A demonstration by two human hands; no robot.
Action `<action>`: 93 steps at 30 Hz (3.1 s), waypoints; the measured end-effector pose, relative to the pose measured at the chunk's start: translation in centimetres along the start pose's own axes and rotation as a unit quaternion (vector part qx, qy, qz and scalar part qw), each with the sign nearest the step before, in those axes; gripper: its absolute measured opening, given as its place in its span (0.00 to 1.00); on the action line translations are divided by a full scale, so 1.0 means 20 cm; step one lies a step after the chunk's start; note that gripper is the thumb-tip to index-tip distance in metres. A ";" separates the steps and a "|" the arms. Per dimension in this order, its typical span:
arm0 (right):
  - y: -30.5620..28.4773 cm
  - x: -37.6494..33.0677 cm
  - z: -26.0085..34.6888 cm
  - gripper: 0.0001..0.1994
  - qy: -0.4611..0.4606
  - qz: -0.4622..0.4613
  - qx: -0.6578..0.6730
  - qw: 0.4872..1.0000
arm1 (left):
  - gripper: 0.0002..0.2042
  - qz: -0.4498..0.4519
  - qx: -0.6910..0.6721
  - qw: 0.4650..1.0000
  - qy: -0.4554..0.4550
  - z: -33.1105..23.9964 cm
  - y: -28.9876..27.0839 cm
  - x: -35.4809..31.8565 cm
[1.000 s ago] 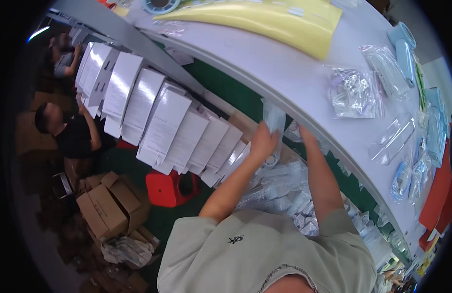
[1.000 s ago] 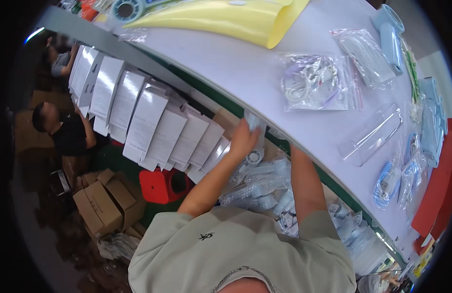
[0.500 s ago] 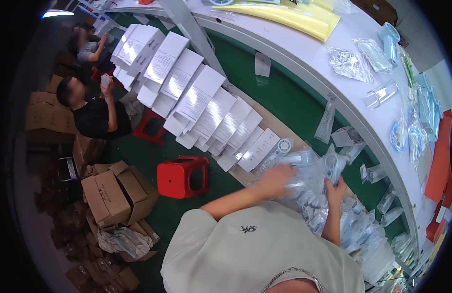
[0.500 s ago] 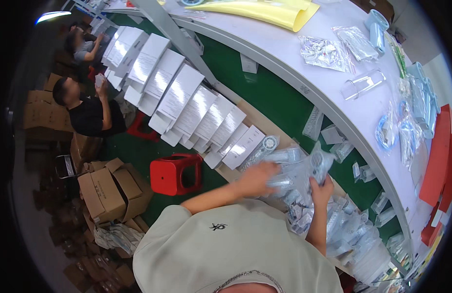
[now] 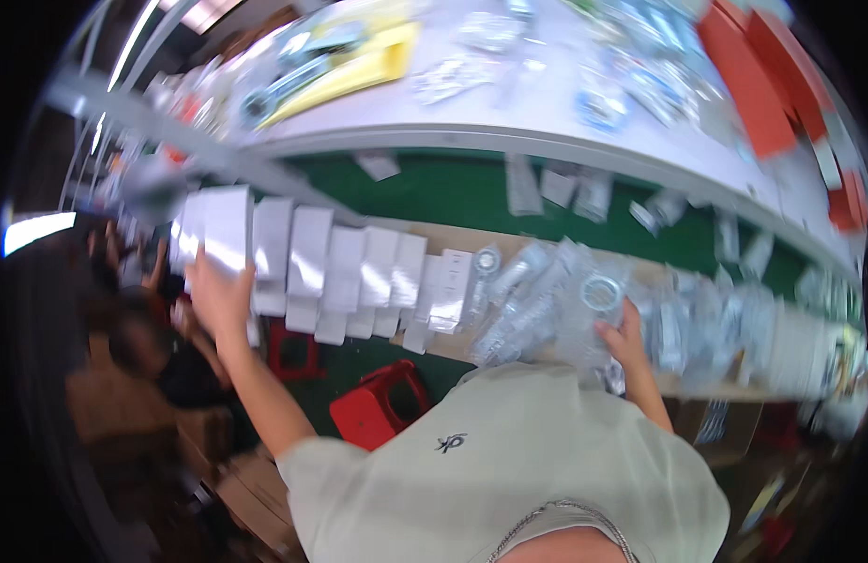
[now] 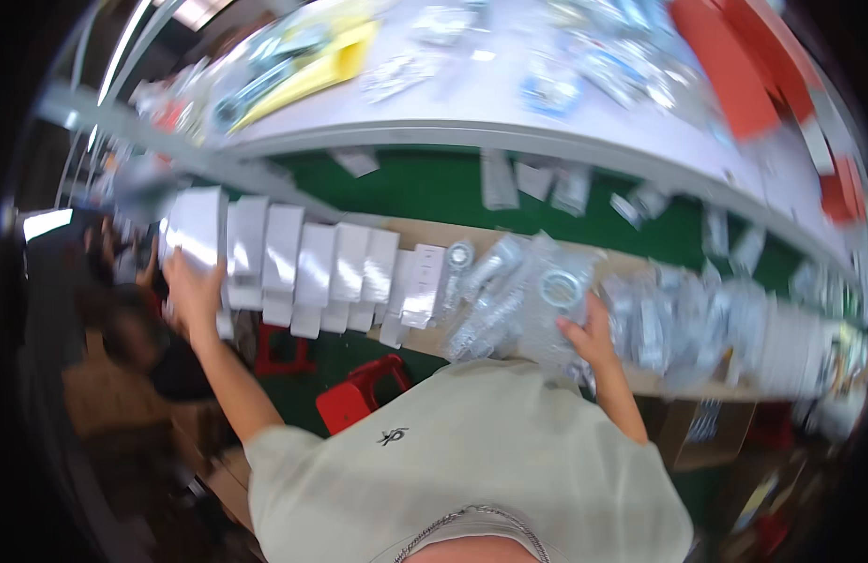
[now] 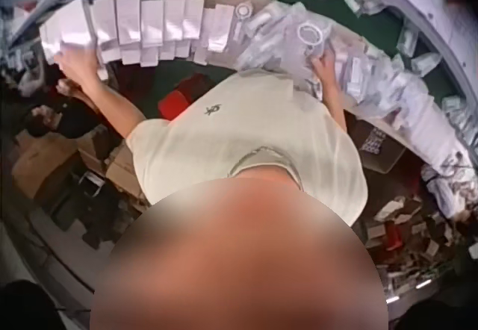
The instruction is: The person packs products at a workstation by inserting wrapped devices and paper manuals into cardboard boxes by hand.
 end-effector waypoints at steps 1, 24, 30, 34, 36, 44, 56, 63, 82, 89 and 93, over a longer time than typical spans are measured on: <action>0.05 -0.04 0.02 0.25 0.074 0.006 0.061 0.995 | 0.38 0.043 -0.057 0.997 0.004 -0.11 -0.11 -0.10; 0.14 -0.15 0.42 0.30 0.183 -0.037 -0.253 0.949 | 0.23 0.366 -0.664 0.246 -0.604 -1.31 0.49 -1.33; 0.20 -0.20 0.26 0.28 0.054 -0.027 -0.294 0.954 | 0.20 0.345 -0.709 0.282 -0.546 -1.33 0.50 -1.38; 0.10 -0.08 0.18 0.25 0.030 0.094 -0.317 0.943 | 0.20 0.442 -0.695 0.321 -0.467 -1.29 0.48 -1.46; 0.13 -0.07 0.16 0.24 0.023 0.113 -0.311 0.943 | 0.20 0.489 -0.676 0.332 -0.440 -1.28 0.44 -1.52; 0.26 -0.04 -0.02 0.21 -0.098 -0.103 -0.090 0.986 | 0.22 0.463 -0.685 0.197 -0.526 -1.27 0.51 -1.54; -0.30 0.27 -0.51 0.07 -0.077 -0.028 -0.630 0.772 | 0.24 0.393 -0.628 0.172 -0.649 -1.21 0.55 -1.53; 0.00 0.17 0.12 0.06 0.019 0.065 -0.175 0.982 | 0.22 0.399 -0.693 0.258 -0.542 -1.28 0.47 -1.50; -0.04 0.51 0.00 0.15 0.061 -0.135 -0.158 0.976 | 0.20 0.555 -0.644 0.386 -0.358 -1.61 0.51 -1.49; -0.38 1.01 -0.26 0.12 -0.153 -0.091 -0.610 0.772 | 0.20 0.475 -0.622 0.605 -0.150 -1.47 0.85 -1.38; -0.21 1.02 -0.31 0.11 -0.198 -0.104 -0.632 0.742 | 0.19 0.158 -0.467 0.870 0.018 -1.45 1.23 -1.12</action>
Point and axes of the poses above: each hand's wrist, its own x-axis towards the middle knuckle, its own y-axis out of the palm, z = x × y, the point moved 1 cm from there along x, towards the middle knuckle, and after that the axes turned 11 degrees about -z, right-handed, at the moved point
